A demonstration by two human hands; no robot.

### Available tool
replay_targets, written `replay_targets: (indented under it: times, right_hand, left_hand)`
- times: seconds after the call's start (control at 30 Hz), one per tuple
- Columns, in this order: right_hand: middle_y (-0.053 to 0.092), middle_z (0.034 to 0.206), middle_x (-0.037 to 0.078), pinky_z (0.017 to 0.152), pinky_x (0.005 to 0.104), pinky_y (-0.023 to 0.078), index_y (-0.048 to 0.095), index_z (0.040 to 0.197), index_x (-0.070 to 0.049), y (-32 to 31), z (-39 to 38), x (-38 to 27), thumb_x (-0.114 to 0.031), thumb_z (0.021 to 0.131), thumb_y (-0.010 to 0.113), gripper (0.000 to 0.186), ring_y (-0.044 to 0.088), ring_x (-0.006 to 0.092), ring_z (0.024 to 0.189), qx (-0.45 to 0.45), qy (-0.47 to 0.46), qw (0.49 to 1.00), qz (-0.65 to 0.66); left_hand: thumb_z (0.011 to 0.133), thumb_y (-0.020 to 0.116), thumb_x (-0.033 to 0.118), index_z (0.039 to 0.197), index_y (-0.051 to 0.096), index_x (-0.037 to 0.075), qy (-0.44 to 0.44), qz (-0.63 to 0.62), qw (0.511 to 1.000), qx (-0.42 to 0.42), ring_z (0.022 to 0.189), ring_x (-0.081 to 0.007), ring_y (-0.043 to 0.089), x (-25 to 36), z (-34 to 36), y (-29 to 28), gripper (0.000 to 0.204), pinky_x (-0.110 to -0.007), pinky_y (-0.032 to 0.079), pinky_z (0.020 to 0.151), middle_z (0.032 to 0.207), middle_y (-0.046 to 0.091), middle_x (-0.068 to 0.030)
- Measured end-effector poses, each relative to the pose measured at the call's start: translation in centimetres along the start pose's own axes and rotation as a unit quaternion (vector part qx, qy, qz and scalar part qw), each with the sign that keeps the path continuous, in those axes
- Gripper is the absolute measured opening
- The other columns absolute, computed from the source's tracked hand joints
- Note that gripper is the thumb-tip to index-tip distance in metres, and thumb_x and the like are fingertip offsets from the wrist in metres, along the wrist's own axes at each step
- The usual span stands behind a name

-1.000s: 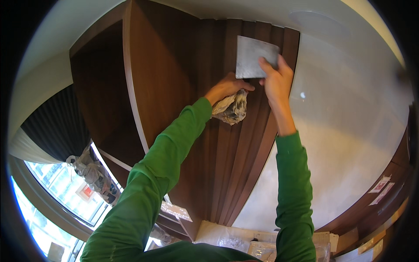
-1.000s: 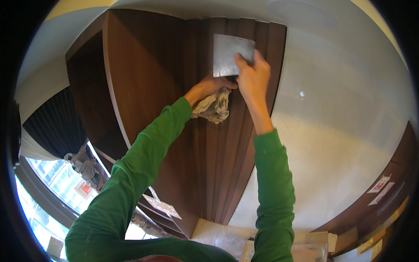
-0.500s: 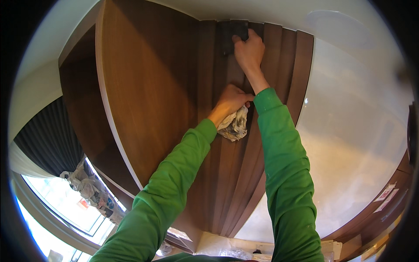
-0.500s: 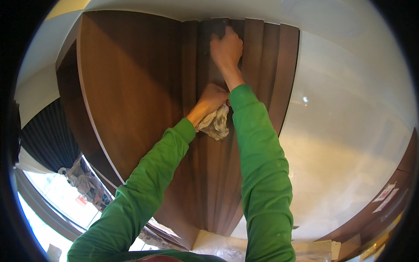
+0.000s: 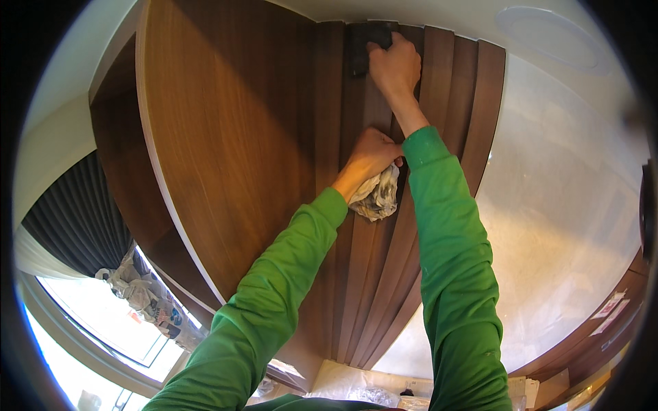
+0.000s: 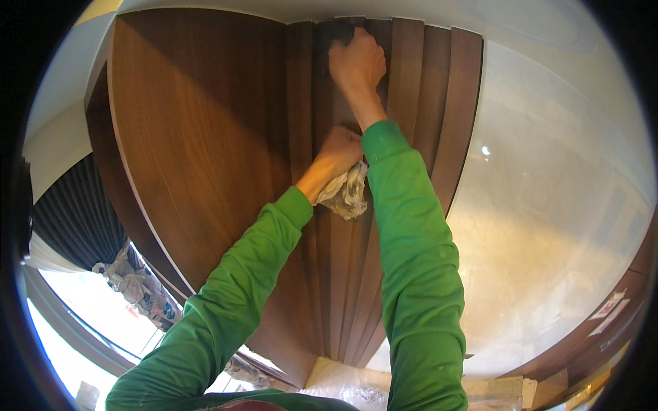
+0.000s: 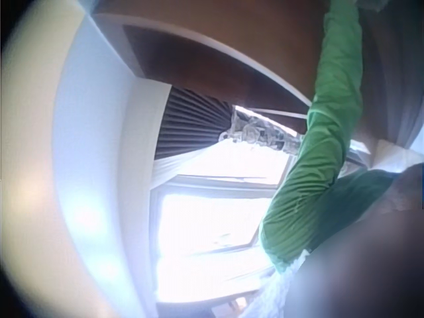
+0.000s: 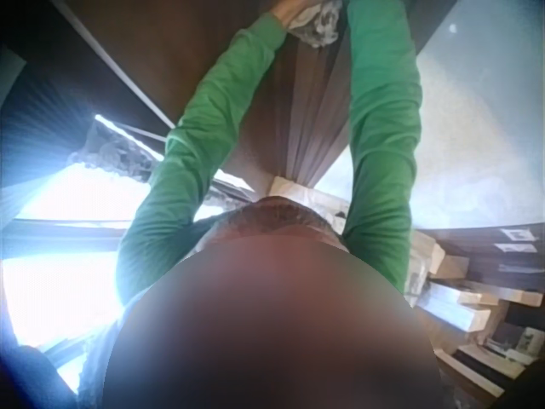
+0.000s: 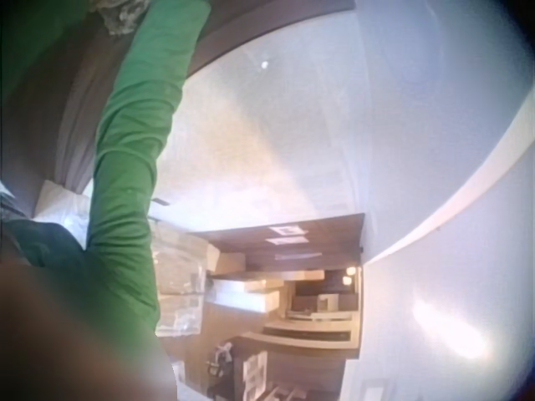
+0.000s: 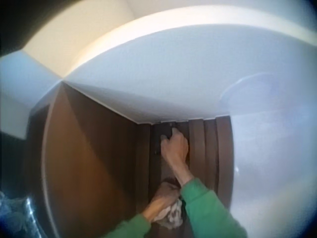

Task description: The person scrapes a wooden surface with a putty knife and wipes it with a cloth. Then the person sits on the floor, opens a paint can, pours paint into a tray, and stirs it with a brush.

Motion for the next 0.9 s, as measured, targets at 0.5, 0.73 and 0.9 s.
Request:
replay_targets:
  times: [0.5, 0.73, 0.9]
  right_hand:
    - [0.07, 0.103, 0.023, 0.085, 0.0505, 0.052, 0.065, 0.112, 0.0, -0.28, -0.19, -0.59, -0.026, 0.082, 0.069, 0.04, 0.066, 0.0417, 0.099, -0.04, 0.047, 0.998, -0.023]
    - [0.069, 0.106, 0.022, 0.086, 0.0492, 0.052, 0.064, 0.119, -0.002, -0.27, -0.14, -0.53, -0.025, 0.081, 0.07, 0.045, 0.066, 0.0405, 0.101, -0.039, 0.057, 0.997, -0.021]
    - [0.069, 0.098, 0.022, 0.083, 0.0482, 0.051, 0.065, 0.113, -0.002, 0.08, 0.03, 0.05, -0.026, 0.081, 0.071, 0.041, 0.066, 0.0394, 0.097, -0.02, 0.052, 0.998, -0.01]
  left_hand:
    - [0.07, 0.074, 0.018, 0.061, 0.07, -0.002, 0.006, 0.005, 1.0, 0.007, 0.057, -0.0178, 0.063, 0.15, -0.11, 0.0, 0.023, -0.032, 0.05, 0.058, 0.063, 0.069, -0.0125]
    - [0.069, 0.074, 0.018, 0.06, 0.07, -0.002, -0.001, 0.006, 1.0, 0.005, 0.055, -0.0181, 0.062, 0.37, -0.3, 0.01, 0.022, -0.032, 0.049, 0.057, 0.062, 0.068, -0.0126]
    - [0.069, 0.074, 0.018, 0.06, 0.07, -0.002, -0.003, 0.003, 1.0, -0.003, 0.055, -0.0182, 0.062, 0.2, -0.13, 0.15, 0.022, -0.032, 0.049, 0.056, 0.061, 0.068, -0.0123]
Point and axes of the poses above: each hand's wrist, its own z-axis towards the middle knuckle, its own y-axis out of the palm, x = y × z, the point moved 5 cm from there along z, towards the middle knuckle
